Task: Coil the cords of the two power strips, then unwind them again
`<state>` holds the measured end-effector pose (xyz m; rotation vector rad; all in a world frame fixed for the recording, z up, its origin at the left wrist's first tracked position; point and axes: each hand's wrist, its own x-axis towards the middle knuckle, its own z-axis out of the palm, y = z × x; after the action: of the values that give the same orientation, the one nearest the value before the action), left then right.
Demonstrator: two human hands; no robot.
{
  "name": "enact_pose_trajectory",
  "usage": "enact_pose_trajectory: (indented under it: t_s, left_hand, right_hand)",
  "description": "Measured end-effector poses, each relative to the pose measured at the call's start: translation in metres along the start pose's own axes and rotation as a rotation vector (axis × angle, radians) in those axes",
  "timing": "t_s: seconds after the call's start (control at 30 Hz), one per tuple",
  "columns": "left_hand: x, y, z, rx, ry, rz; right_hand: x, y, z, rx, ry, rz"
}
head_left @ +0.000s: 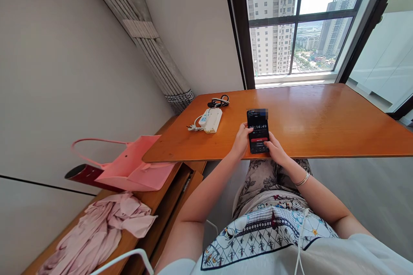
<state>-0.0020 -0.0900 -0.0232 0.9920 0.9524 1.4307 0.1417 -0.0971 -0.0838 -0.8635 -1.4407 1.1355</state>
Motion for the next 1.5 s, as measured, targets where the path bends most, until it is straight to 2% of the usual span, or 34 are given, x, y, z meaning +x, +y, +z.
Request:
enact_pose_trajectory:
  t_s: [0.23, 0.47, 0.6, 0.77, 0.87, 0.97, 1.13, 1.5]
  left_hand:
    - [0.009, 0.006, 0.006, -0.083, 0.012, -0.003]
    - [0.009, 0.012, 0.008, -0.122, 0.067, -0.103]
    - [0.010, 0.013, 0.009, -0.125, 0.102, -0.109]
    - [0.010, 0.013, 0.010, -0.154, 0.061, -0.124]
    - [0.011, 0.010, 0.008, -0.136, 0.057, -0.102]
    - [0.010, 0.007, 0.005, -0.029, 0.056, -0.019]
    - [0.008, 0.005, 0.004, 0.116, -0.026, 0.094]
    - [0.009, 0.004, 0.009, 0.100, 0.033, 0.104]
  right_hand:
    - [-0.003, -0.002, 0.002, -0.023, -0.026, -0.002]
    - [-0.003, -0.003, 0.003, -0.013, -0.037, 0.001]
    - [-0.004, -0.003, 0.003, -0.030, -0.046, -0.006]
    - [-0.004, -0.002, 0.002, -0.037, -0.042, -0.016]
    - [-0.004, -0.002, 0.002, -0.037, -0.043, -0.020]
    - [-0.003, -0.002, 0.002, -0.032, -0.040, -0.020]
    - [-0.003, -0.001, 0.003, -0.023, -0.038, -0.021]
    - [-0.005, -0.005, 0.002, -0.033, -0.060, -0.029]
